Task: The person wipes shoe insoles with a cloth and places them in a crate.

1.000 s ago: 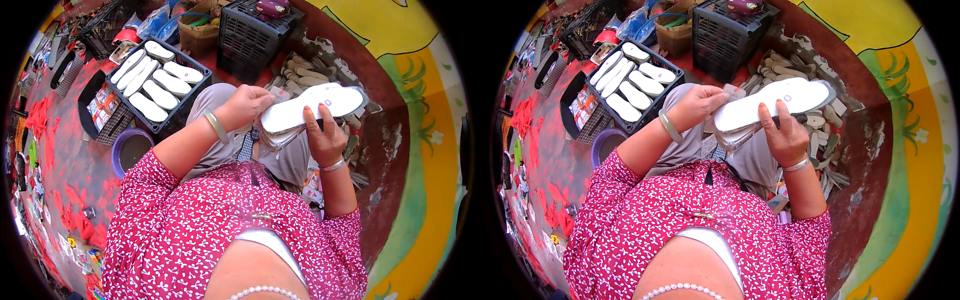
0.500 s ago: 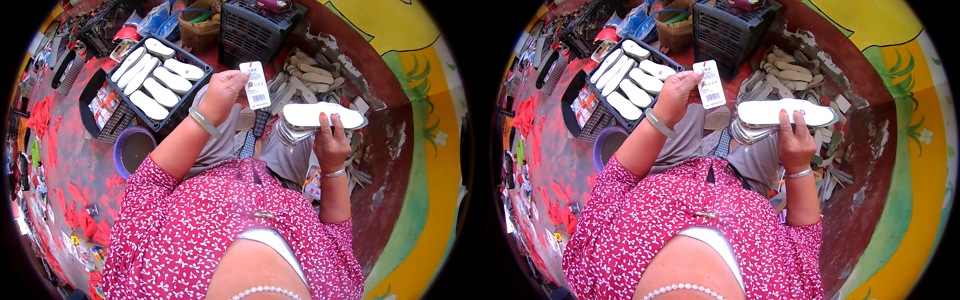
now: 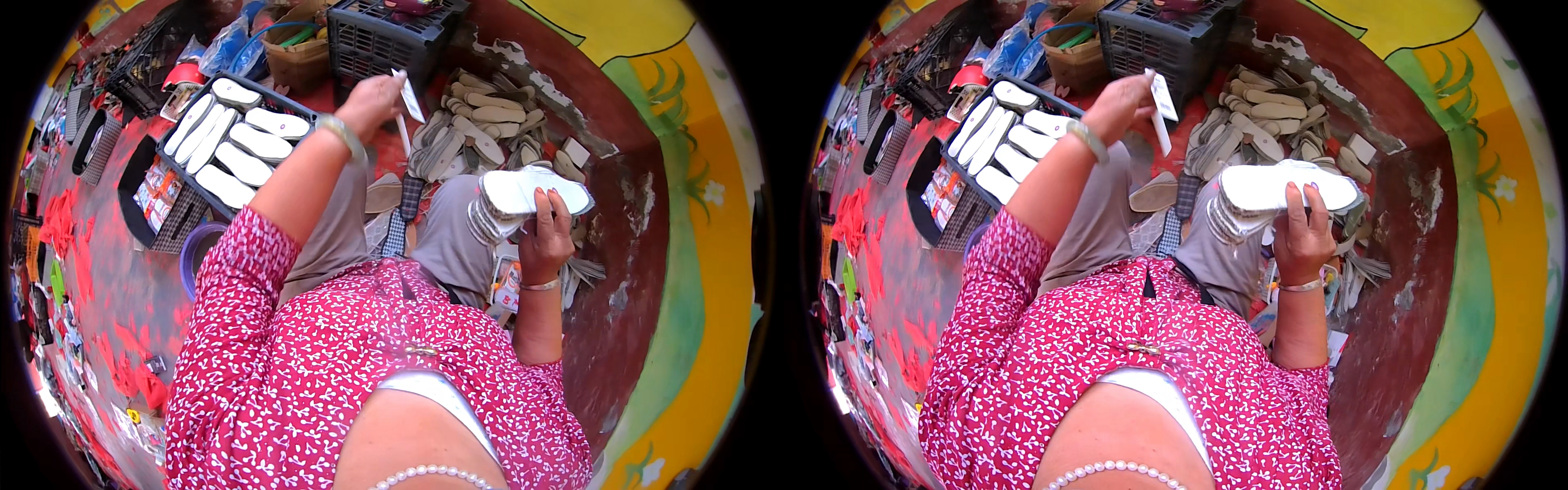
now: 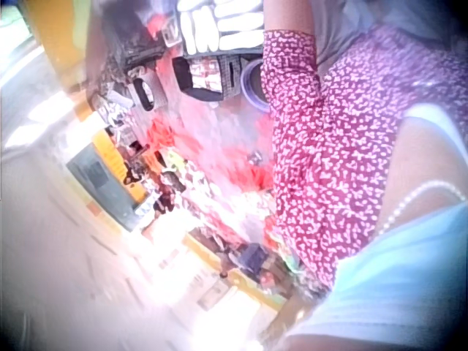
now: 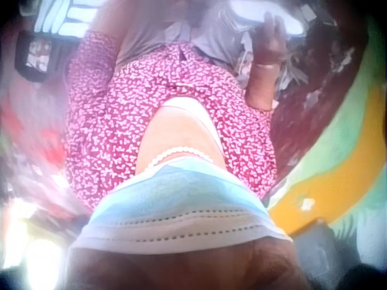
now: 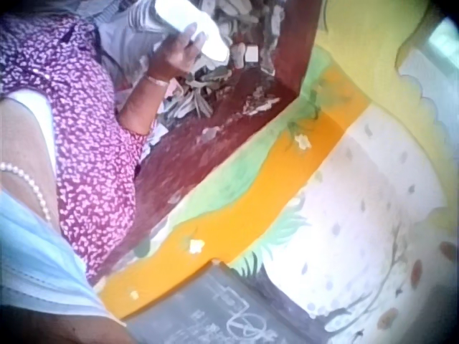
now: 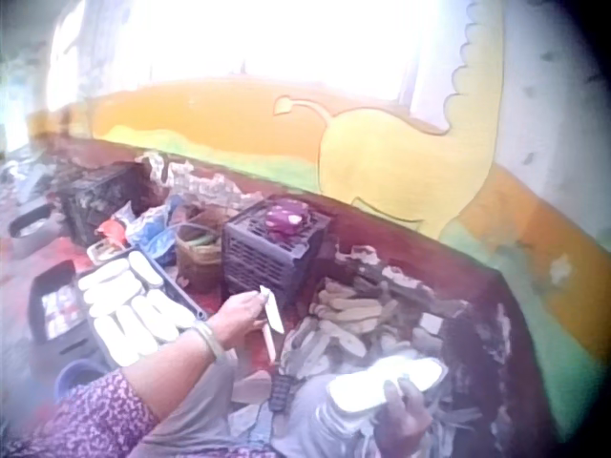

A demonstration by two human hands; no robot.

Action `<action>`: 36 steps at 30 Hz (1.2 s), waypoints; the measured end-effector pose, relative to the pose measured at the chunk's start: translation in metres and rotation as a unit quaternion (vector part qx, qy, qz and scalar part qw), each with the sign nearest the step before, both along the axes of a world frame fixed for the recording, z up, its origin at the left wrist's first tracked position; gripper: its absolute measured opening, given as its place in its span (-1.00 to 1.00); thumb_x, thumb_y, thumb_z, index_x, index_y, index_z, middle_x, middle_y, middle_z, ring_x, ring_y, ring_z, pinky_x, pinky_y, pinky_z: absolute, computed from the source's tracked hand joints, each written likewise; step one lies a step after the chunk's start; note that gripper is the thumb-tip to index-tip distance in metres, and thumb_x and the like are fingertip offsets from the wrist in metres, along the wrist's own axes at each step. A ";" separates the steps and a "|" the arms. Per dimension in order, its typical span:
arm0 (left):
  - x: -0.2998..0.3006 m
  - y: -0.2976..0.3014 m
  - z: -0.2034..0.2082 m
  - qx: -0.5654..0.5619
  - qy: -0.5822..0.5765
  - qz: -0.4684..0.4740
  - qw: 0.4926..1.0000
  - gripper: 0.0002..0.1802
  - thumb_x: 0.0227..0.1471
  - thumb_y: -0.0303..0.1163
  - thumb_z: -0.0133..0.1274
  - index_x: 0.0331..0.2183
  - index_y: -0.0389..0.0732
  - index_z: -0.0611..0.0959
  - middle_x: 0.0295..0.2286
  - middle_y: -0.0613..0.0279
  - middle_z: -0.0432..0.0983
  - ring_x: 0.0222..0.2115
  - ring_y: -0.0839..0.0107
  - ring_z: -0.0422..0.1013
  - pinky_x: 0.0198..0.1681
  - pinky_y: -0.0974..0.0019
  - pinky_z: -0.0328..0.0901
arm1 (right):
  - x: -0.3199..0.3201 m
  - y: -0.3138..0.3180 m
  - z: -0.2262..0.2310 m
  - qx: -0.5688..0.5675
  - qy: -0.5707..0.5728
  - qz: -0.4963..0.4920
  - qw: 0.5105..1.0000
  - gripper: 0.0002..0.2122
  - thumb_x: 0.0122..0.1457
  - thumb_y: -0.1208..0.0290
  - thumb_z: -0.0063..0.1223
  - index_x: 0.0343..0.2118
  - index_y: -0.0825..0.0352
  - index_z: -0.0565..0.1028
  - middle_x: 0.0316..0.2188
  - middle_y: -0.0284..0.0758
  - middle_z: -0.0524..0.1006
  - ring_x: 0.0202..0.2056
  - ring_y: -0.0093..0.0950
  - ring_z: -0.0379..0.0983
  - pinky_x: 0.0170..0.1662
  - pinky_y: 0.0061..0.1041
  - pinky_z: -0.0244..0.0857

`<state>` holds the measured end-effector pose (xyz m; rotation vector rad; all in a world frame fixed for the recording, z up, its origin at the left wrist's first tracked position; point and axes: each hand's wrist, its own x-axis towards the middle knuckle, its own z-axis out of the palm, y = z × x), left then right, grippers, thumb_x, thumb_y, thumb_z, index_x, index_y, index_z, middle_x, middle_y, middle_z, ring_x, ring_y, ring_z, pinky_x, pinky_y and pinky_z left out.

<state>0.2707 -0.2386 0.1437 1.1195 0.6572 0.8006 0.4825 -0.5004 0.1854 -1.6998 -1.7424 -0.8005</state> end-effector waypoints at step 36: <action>-0.133 -0.119 -0.087 -0.166 -0.026 0.141 0.976 -0.67 0.05 -0.46 0.03 -0.13 -0.33 0.40 -0.30 0.18 0.45 -0.29 0.46 0.42 -0.18 0.41 0.33 | -0.030 0.080 0.018 -0.584 0.145 0.094 0.793 -0.46 -0.11 0.14 0.23 -0.07 0.35 0.44 -0.51 -0.12 0.52 -0.50 -0.28 0.47 -0.40 -0.37 0.32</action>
